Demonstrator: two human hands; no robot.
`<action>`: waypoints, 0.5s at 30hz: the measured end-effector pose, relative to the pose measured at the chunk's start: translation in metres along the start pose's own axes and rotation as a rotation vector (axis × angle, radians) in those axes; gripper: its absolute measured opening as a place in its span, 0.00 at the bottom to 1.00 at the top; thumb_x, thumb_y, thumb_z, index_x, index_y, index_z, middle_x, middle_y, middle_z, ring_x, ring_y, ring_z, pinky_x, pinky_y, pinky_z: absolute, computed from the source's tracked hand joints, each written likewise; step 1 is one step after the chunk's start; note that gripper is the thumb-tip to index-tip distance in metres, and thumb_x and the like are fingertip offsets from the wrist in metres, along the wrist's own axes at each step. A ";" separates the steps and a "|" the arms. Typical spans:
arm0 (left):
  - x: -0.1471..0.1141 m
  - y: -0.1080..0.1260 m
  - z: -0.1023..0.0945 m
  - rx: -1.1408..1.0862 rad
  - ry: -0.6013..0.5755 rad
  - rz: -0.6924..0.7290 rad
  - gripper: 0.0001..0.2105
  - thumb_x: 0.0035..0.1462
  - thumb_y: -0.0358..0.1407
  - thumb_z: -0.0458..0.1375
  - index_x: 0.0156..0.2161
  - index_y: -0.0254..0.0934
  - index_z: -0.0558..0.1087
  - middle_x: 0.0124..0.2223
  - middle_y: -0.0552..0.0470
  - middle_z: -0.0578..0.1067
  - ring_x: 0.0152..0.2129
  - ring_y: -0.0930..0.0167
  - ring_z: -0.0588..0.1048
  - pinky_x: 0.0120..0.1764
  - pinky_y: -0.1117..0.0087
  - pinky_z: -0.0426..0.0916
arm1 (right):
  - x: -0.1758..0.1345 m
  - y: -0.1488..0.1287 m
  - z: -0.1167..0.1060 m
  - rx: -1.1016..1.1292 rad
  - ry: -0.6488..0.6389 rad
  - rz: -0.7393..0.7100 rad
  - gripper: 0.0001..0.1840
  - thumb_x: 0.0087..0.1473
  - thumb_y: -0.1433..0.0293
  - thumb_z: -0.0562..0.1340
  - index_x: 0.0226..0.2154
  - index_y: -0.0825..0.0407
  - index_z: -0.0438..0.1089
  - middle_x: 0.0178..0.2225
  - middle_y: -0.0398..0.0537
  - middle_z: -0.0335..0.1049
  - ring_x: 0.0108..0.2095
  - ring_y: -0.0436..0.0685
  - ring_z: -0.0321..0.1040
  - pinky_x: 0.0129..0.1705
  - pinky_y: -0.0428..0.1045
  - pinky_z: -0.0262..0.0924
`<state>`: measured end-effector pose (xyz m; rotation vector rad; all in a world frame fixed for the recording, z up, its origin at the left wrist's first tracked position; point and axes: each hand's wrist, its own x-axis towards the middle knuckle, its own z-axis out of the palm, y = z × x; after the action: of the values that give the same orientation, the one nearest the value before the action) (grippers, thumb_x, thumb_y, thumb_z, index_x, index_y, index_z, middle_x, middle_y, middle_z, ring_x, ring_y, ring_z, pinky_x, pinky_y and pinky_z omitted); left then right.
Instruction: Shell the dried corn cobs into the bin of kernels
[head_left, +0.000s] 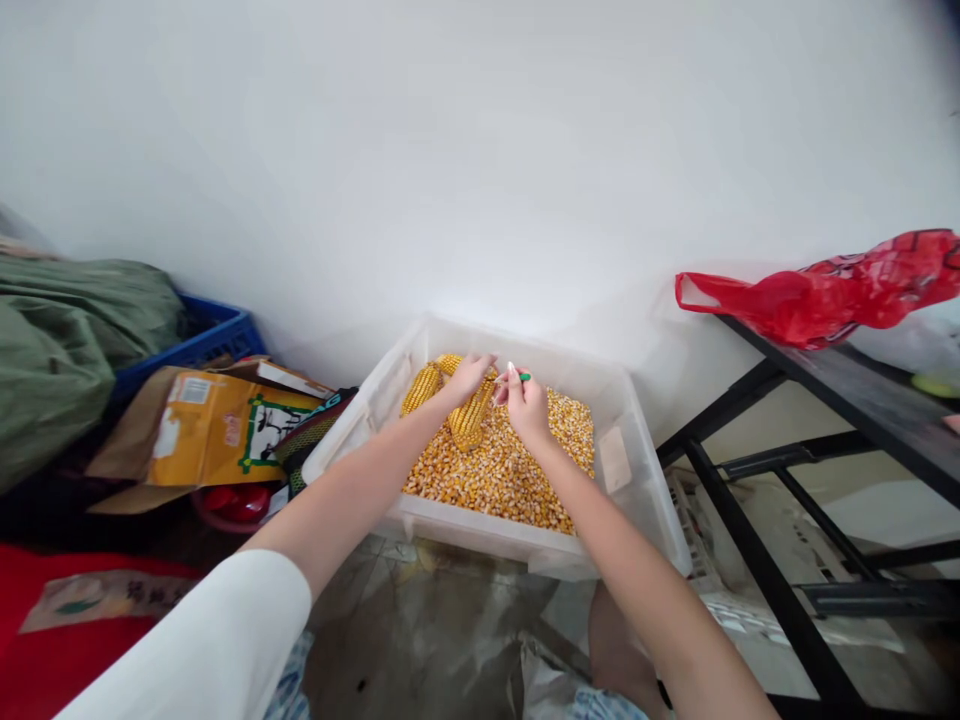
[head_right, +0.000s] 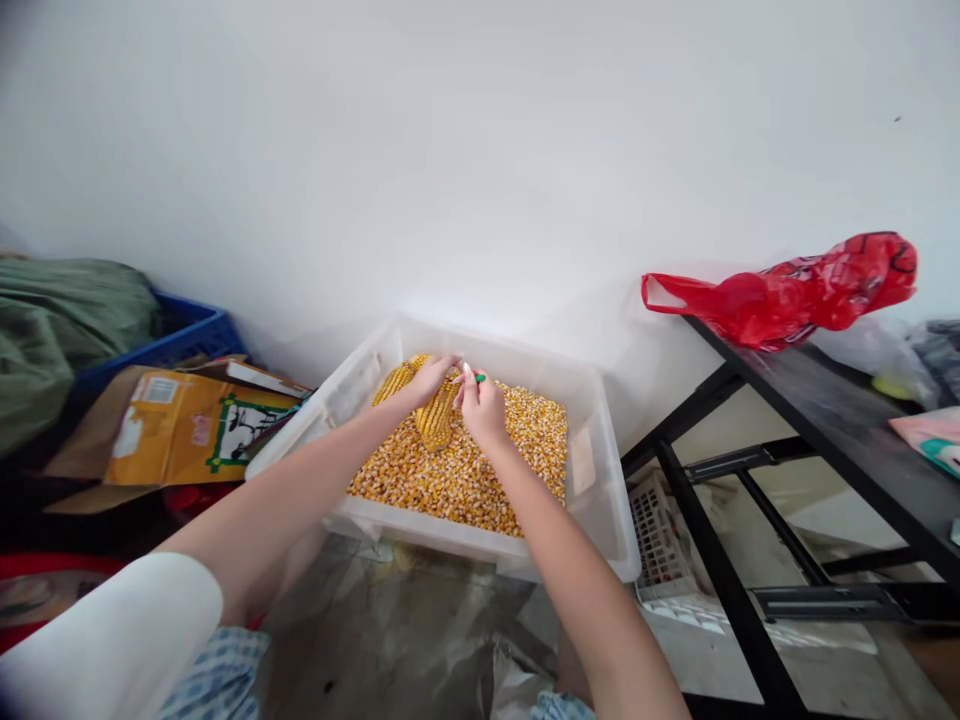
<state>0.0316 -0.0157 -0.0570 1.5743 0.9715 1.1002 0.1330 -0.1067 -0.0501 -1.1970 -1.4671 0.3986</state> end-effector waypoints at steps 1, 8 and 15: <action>-0.001 0.000 0.001 0.026 0.002 0.008 0.18 0.47 0.47 0.46 0.20 0.34 0.67 0.21 0.52 0.69 0.25 0.70 0.67 0.35 0.70 0.61 | 0.001 0.000 -0.001 0.013 0.006 0.013 0.21 0.56 0.55 0.46 0.29 0.53 0.63 0.16 0.41 0.63 0.18 0.48 0.62 0.25 0.44 0.58; -0.005 0.004 0.008 0.226 -0.046 0.077 0.19 0.49 0.46 0.44 0.18 0.35 0.64 0.17 0.54 0.64 0.22 0.71 0.64 0.30 0.71 0.59 | 0.008 -0.004 -0.010 0.094 0.042 0.091 0.21 0.55 0.52 0.47 0.26 0.51 0.61 0.12 0.37 0.58 0.13 0.47 0.57 0.19 0.42 0.55; -0.007 0.008 0.006 0.092 -0.142 0.038 0.20 0.51 0.47 0.44 0.20 0.34 0.68 0.19 0.53 0.68 0.22 0.71 0.67 0.32 0.71 0.61 | 0.016 0.003 -0.012 0.296 0.045 0.238 0.23 0.52 0.49 0.49 0.25 0.52 0.60 0.11 0.36 0.56 0.11 0.45 0.55 0.15 0.42 0.52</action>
<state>0.0367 -0.0254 -0.0513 1.7272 0.9115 0.9666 0.1473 -0.0963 -0.0407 -1.1346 -1.1817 0.7208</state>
